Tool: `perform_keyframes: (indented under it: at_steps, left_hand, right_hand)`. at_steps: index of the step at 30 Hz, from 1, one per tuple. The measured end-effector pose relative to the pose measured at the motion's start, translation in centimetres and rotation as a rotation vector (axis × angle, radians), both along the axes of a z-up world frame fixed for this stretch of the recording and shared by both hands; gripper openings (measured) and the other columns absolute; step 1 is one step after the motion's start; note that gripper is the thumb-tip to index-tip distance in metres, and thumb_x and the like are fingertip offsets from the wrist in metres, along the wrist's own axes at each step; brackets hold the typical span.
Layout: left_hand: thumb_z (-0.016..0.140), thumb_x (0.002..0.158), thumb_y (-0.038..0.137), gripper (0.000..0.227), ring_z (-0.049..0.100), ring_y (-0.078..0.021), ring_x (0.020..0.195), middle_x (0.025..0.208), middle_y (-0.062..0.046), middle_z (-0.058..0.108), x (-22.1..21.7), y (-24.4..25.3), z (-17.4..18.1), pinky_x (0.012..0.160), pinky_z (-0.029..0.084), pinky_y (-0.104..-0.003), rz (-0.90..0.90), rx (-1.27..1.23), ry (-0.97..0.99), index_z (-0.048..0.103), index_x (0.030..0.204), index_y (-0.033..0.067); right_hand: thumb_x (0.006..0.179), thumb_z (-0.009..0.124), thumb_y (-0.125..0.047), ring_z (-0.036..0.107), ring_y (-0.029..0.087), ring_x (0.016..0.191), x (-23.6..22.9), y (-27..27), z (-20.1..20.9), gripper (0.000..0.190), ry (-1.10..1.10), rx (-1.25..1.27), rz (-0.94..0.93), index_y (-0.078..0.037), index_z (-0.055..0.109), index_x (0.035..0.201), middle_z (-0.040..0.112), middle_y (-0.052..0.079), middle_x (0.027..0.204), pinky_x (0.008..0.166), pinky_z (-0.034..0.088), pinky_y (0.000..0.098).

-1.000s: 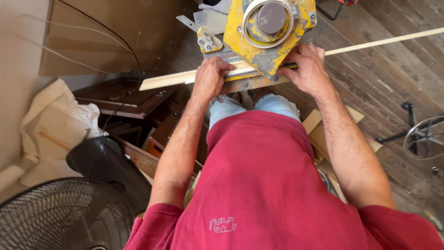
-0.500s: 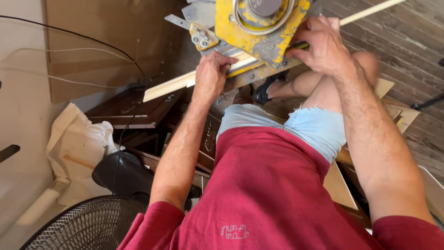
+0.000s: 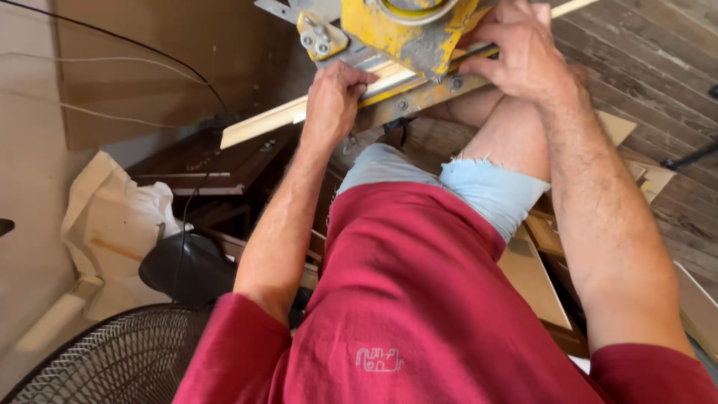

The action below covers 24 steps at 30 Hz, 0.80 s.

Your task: Trimming the ends of thin wooden strips using a manual miter trimmer in a workshop

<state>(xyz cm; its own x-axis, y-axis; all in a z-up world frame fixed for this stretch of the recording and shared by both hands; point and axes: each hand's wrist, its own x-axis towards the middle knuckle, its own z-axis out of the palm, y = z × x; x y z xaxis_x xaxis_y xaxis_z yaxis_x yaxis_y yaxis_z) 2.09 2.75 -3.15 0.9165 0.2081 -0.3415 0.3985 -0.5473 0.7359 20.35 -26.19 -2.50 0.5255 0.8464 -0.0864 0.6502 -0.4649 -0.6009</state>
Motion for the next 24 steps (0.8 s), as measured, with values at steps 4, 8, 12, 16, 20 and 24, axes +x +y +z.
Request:
perform_keyframes:
  at_steps: [4, 8, 12, 16, 20, 24]
  left_hand:
    - [0.069, 0.088, 0.005, 0.028, 0.060, -0.0322, 0.099, 0.096, -0.002, 0.070, 0.7, 0.4, -1.1, 0.086, 0.047, -0.040, -0.013, 0.000, 0.010, 0.083, 0.107, 0.0196]
    - [0.066, 0.091, 0.003, 0.028, 0.058, -0.0300, 0.099, 0.097, 0.000, 0.070, -0.6, -0.2, -0.1, 0.083, 0.048, -0.040, 0.000, -0.028, 0.002, 0.082, 0.110, 0.0167]
    - [0.068, 0.091, 0.005, 0.028, 0.054, -0.0272, 0.096, 0.095, 0.004, 0.066, 0.0, 0.0, -0.4, 0.083, 0.045, -0.039, -0.010, 0.002, 0.031, 0.082, 0.109, 0.0216]
    - [0.065, 0.092, 0.003, 0.029, 0.054, -0.0266, 0.096, 0.096, 0.003, 0.067, -0.1, 0.1, -0.5, 0.082, 0.045, -0.038, -0.021, -0.010, 0.031, 0.082, 0.109, 0.0190]
    - [0.069, 0.089, 0.003, 0.031, 0.055, -0.0260, 0.097, 0.096, 0.002, 0.067, 0.1, -0.3, -0.3, 0.087, 0.044, -0.035, -0.018, -0.007, -0.005, 0.083, 0.109, 0.0222]
    - [0.064, 0.095, 0.004, 0.030, 0.051, -0.0246, 0.095, 0.095, 0.003, 0.064, 0.4, -0.4, 1.1, 0.084, 0.043, -0.034, -0.010, -0.023, 0.062, 0.082, 0.113, 0.0207]
  right_hand:
    - [0.090, 0.081, -0.047, 0.052, 0.028, 0.113, 0.7, 0.2, -0.3, 0.042, 0.039, -0.017, -0.028, -0.018, 0.079, 0.121, 0.063, 0.006, 0.112, 0.099, 0.024, 0.0435]
    - [0.093, 0.081, -0.048, 0.053, 0.030, 0.111, -0.6, -0.2, -0.2, 0.040, -0.002, -0.006, -0.012, -0.021, 0.080, 0.122, 0.063, 0.004, 0.112, 0.099, 0.025, 0.0447]
    - [0.090, 0.084, -0.047, 0.053, 0.027, 0.109, -0.1, 0.0, -0.3, 0.039, 0.020, -0.004, -0.042, -0.025, 0.080, 0.122, 0.062, 0.001, 0.111, 0.099, 0.026, 0.0440]
    - [0.088, 0.085, -0.048, 0.050, 0.027, 0.107, 0.1, 0.2, -0.2, 0.040, 0.026, -0.017, -0.058, -0.024, 0.080, 0.121, 0.061, 0.002, 0.109, 0.097, 0.025, 0.0440]
    - [0.090, 0.083, -0.046, 0.051, 0.027, 0.105, 0.0, -0.2, -0.2, 0.036, 0.013, -0.020, -0.061, -0.023, 0.081, 0.117, 0.062, 0.001, 0.109, 0.091, 0.026, 0.0437]
    - [0.087, 0.085, -0.047, 0.051, 0.026, 0.105, 0.1, -0.2, -0.7, 0.036, 0.028, -0.020, -0.072, -0.025, 0.081, 0.115, 0.060, 0.000, 0.107, 0.091, 0.025, 0.0431]
